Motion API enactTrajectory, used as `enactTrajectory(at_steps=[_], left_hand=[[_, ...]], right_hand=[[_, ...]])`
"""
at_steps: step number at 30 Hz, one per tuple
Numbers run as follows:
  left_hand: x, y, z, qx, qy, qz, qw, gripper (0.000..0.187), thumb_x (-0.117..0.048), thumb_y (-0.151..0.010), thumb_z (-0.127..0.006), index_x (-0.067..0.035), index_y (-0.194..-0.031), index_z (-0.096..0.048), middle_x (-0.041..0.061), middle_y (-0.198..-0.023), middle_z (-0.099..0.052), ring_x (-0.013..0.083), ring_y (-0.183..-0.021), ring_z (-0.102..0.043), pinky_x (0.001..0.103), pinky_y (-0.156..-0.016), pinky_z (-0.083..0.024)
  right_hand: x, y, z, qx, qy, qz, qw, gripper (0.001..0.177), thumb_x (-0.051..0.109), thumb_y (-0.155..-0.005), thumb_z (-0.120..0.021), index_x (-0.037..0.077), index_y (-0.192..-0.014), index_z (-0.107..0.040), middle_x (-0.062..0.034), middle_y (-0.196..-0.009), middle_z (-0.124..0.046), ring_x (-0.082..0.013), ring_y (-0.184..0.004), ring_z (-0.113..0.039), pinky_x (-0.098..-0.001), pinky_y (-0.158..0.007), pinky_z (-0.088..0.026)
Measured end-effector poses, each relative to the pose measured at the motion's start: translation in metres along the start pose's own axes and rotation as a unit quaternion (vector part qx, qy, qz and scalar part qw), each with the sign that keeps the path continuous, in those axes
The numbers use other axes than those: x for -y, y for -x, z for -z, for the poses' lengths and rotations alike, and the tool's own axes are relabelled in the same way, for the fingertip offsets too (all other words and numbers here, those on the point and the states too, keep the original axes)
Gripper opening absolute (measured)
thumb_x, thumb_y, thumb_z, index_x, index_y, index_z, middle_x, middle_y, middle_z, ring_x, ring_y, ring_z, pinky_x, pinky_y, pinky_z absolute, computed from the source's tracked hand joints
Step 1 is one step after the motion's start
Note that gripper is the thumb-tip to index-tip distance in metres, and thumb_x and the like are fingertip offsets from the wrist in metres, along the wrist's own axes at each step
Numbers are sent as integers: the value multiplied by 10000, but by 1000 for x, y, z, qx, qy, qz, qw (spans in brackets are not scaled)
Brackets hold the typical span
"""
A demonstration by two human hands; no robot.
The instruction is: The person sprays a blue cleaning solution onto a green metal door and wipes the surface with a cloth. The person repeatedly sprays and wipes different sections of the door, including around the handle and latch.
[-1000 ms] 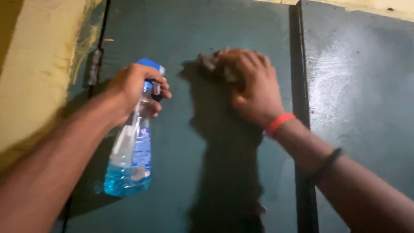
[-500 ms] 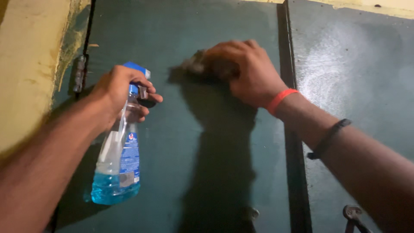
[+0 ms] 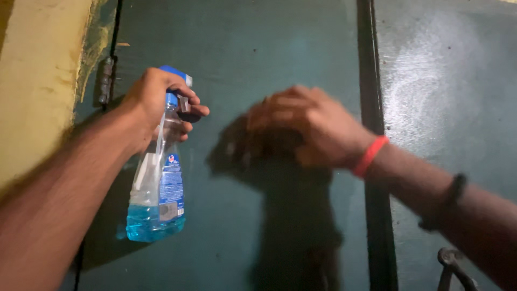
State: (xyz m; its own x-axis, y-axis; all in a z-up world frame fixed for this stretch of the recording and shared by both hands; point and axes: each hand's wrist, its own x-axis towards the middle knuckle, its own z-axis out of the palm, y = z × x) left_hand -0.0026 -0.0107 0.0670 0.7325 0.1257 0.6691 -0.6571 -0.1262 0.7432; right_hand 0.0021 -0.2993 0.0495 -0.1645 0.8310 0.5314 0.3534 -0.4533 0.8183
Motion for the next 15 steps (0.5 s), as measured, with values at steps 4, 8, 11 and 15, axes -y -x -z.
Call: enactTrajectory(at_steps=[4,8,11,15], left_hand=[[-1,5,-1,-11,-11,-5,1000,257,-282,-842,-497,-80,-916,-637,135,-915,-770,171,-504,-539,360,-479,-534],[-2,5,-1,-4,-2,-5,1000,250,-267,-853,-492,-68,-919,-627,140,-914,-776,195,-507,-543,364,-476,-517],[-1,-1,-1,4,7,7,1000,247,-276,-868,-489,-75,-916,-624,129,-919,-772,191,-519,-547,363,-485,-516],[0,-1,0,-9,0,-5,1000,240,-262,-862,-494,-66,-905,-625,140,-919,-776,192,-526,-556,364,-493,-519]], right_hand=[[-28,-28,9,-87,38,-130,987,631,-40,-755,-676,186,-1345,-675,-56,-1381,-646,-327,-1240,-545,-454,-1047,-483],[0,-38,-15,-171,87,-231,954,606,44,-804,-719,185,-1385,-620,-67,-1408,-562,-371,-1244,-482,-512,-998,-425],[40,-17,-28,-34,22,-126,991,775,22,-611,-664,268,-1345,-647,-62,-1369,-534,-371,-1267,-452,-526,-987,-407],[48,11,-15,34,-97,48,994,539,189,-783,-803,246,-1300,-660,-33,-1394,-580,-311,-1322,-498,-489,-989,-422]])
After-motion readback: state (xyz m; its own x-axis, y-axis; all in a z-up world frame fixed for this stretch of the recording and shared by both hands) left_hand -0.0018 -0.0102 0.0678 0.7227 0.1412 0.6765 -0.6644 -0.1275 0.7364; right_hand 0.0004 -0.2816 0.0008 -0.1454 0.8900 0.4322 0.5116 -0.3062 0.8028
